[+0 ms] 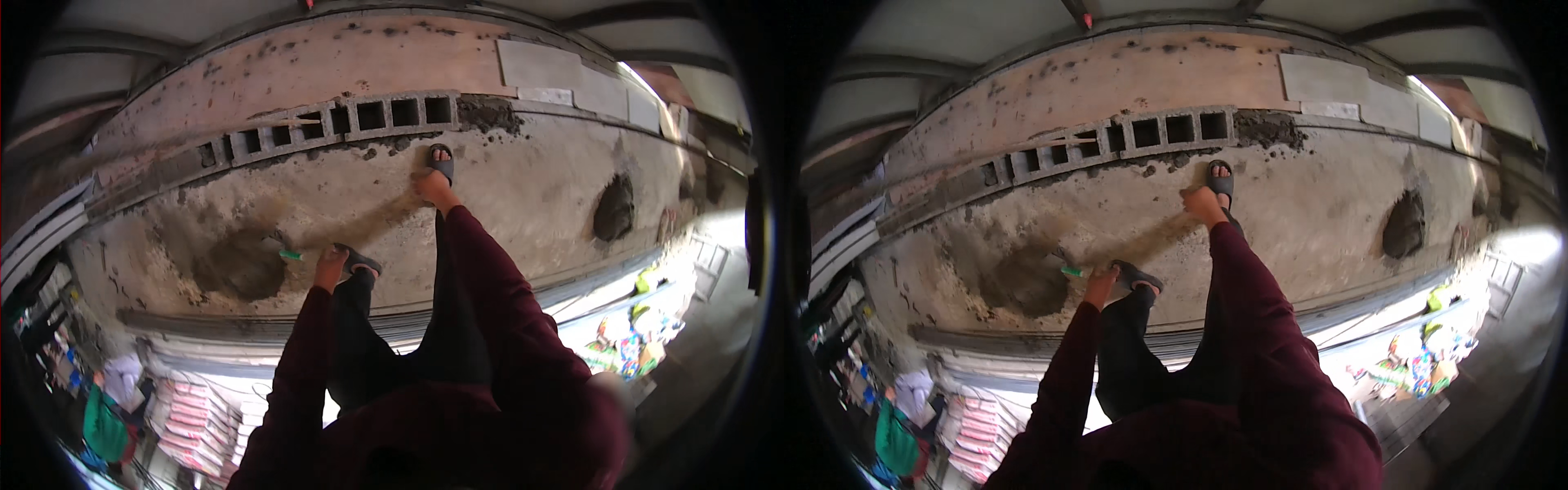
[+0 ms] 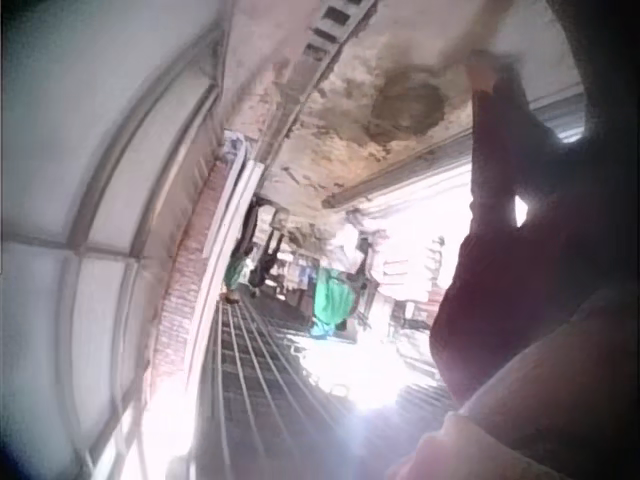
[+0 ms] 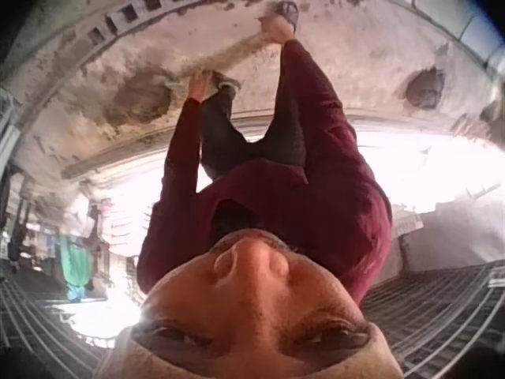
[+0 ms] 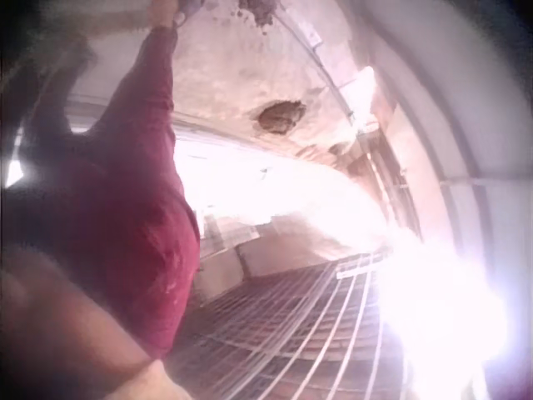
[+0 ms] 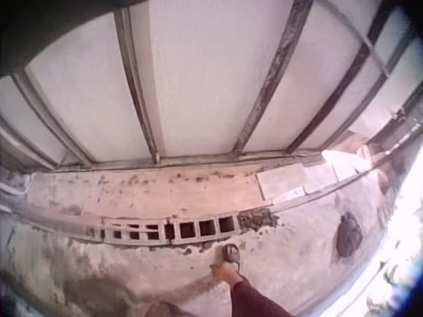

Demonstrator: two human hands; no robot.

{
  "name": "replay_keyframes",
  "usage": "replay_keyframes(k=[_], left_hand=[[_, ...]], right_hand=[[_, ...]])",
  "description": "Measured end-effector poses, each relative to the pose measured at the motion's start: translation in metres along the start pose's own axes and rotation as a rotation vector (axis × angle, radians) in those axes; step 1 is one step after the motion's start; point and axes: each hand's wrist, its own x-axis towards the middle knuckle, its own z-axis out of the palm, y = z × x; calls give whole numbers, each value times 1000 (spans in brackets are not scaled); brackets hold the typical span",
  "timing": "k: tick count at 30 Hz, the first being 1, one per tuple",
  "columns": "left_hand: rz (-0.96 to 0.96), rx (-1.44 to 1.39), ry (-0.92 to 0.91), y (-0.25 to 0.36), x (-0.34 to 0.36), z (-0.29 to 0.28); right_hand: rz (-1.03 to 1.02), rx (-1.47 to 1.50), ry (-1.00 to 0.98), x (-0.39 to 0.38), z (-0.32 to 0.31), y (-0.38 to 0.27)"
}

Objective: The person uses a trowel to spread mortar along a linear channel on the floor. They then pick up a hollow concrete block and place it into the mortar bed, pressing it down to secure it. The person repeats this process, moving along the line to lay additional blocks.

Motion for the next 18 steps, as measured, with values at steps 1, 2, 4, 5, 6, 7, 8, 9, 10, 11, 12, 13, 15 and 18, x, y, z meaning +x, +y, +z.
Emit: replay_keyframes(k=[1, 2, 4, 5, 6, 7, 8, 9, 10, 11, 12, 13, 15, 18], left_hand=[[13, -29, 45, 16, 12, 10], [37, -57, 95, 34, 31, 18], [9, -86, 202, 101, 50, 43], [6, -12, 223, 131, 60, 49], [-7, -46, 215, 167, 68, 57], [-12, -75, 219, 195, 83, 63], [37, -110, 295, 199, 106, 69], [63, -125, 395, 187, 125, 64], [72, -80, 429, 206, 145, 71], [85, -34, 457, 229, 164, 76], [74, 34, 553, 229, 179, 70], [101, 75, 620, 243, 202, 74], [121, 146, 725, 254, 242, 73], [105, 201, 786, 258, 288, 68]], right_hand=[[33, 46, 4, 5, -16, 11], [40, 72, 0, 15, -33, 22], [91, 113, -16, 28, -59, 59], [103, 140, -22, 37, -69, 74], [122, 158, -12, 44, -82, 96], [133, 179, 9, 57, -94, 111], [124, 195, 30, 73, -98, 115], [235, 241, -11, 86, -99, 86], [179, 93, 136, 97, -107, 101], [123, -57, 285, 108, -116, 118], [258, -2, 154, 118, -120, 91], [268, -49, 265, 135, -127, 109], [141, 59, 338, 159, -134, 122], [192, 134, 329, 188, -130, 130]])
